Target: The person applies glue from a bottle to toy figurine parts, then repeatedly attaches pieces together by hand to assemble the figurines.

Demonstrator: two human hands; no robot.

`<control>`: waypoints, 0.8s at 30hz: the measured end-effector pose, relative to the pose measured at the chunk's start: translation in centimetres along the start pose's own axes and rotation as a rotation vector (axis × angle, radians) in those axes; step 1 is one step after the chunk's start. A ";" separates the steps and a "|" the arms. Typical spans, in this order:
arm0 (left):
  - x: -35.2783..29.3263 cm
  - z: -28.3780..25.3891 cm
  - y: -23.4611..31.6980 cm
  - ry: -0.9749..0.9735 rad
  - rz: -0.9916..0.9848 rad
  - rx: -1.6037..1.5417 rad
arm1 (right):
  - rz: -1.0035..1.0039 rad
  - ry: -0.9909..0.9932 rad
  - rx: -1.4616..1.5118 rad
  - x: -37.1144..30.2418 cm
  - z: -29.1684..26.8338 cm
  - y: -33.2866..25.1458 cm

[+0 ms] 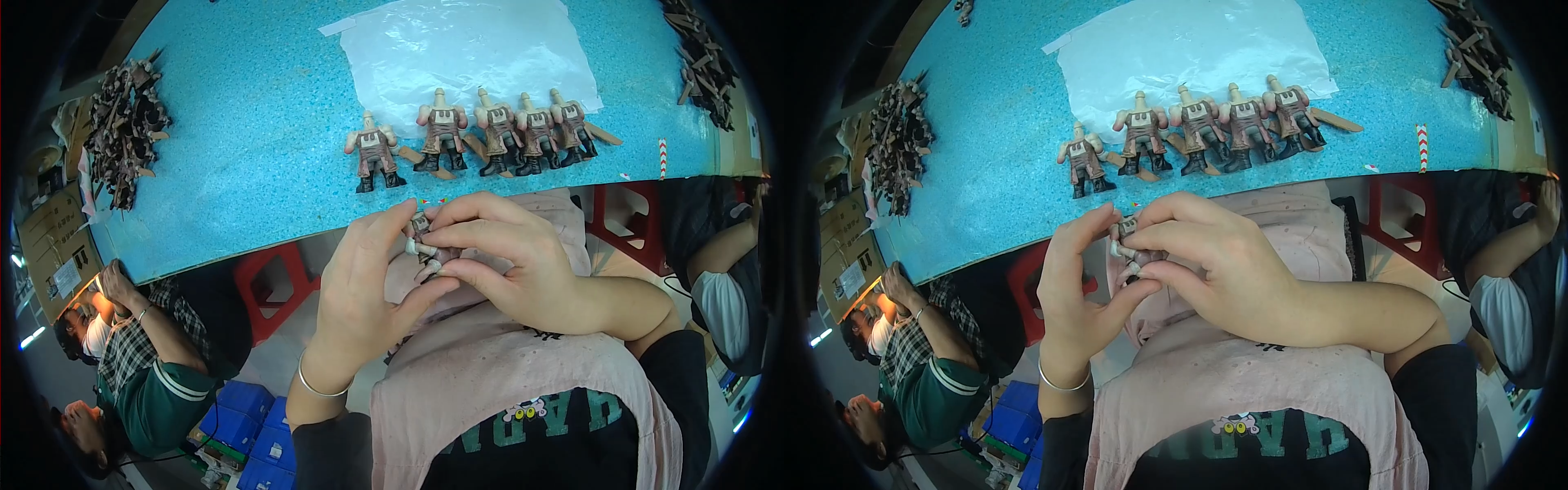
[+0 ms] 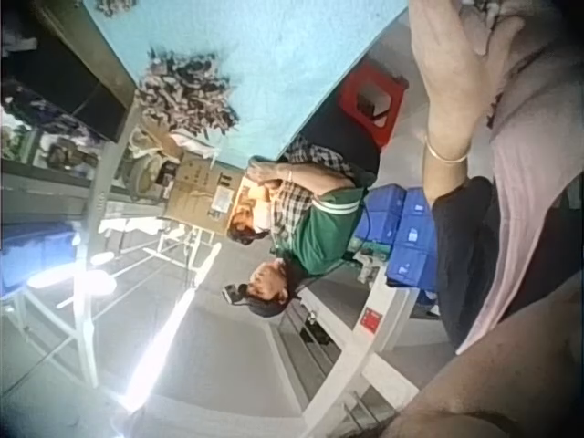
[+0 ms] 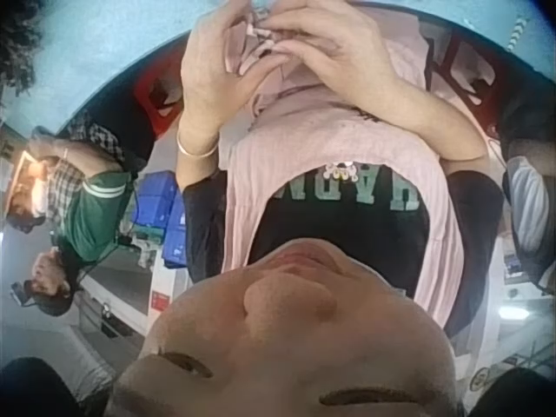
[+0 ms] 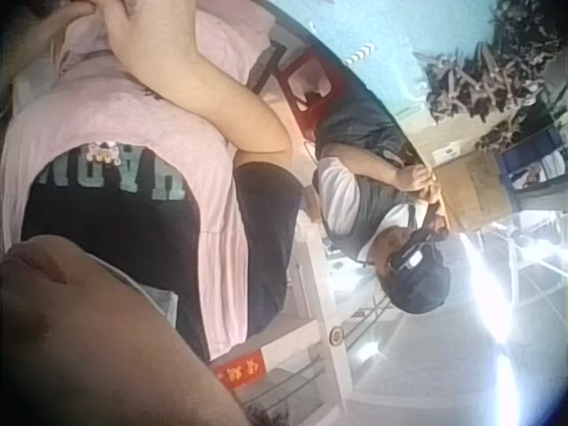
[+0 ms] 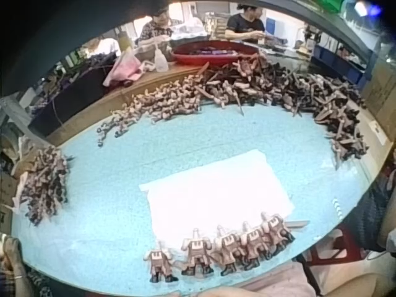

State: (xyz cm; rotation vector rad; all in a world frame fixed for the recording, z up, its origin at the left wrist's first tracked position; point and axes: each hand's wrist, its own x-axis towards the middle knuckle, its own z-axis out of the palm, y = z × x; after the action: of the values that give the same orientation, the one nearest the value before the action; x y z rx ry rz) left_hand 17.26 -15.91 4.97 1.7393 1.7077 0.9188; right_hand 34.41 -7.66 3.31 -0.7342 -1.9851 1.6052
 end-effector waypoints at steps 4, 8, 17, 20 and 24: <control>0.2 -0.8 -1.2 -0.049 0.019 -0.114 | 0.023 0.029 0.027 0.0 0.1 0.2; 0.4 -0.7 -1.3 -0.051 0.024 -0.050 | 0.041 0.032 0.067 0.0 0.2 0.2; 0.1 0.4 -0.8 0.063 -0.016 -0.112 | 0.020 0.029 0.058 -0.2 0.1 0.4; -0.3 0.6 -0.9 0.081 -0.058 -0.123 | 0.034 0.004 0.041 0.0 -0.2 0.5; -1.9 0.7 -1.0 0.223 -0.129 -0.353 | -0.051 0.093 0.153 -0.3 -0.4 -0.3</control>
State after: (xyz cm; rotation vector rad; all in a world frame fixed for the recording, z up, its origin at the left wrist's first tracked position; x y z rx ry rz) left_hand 17.24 -17.73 3.58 1.3225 1.6478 1.3040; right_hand 34.83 -7.66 3.71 -0.6806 -1.7798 1.6411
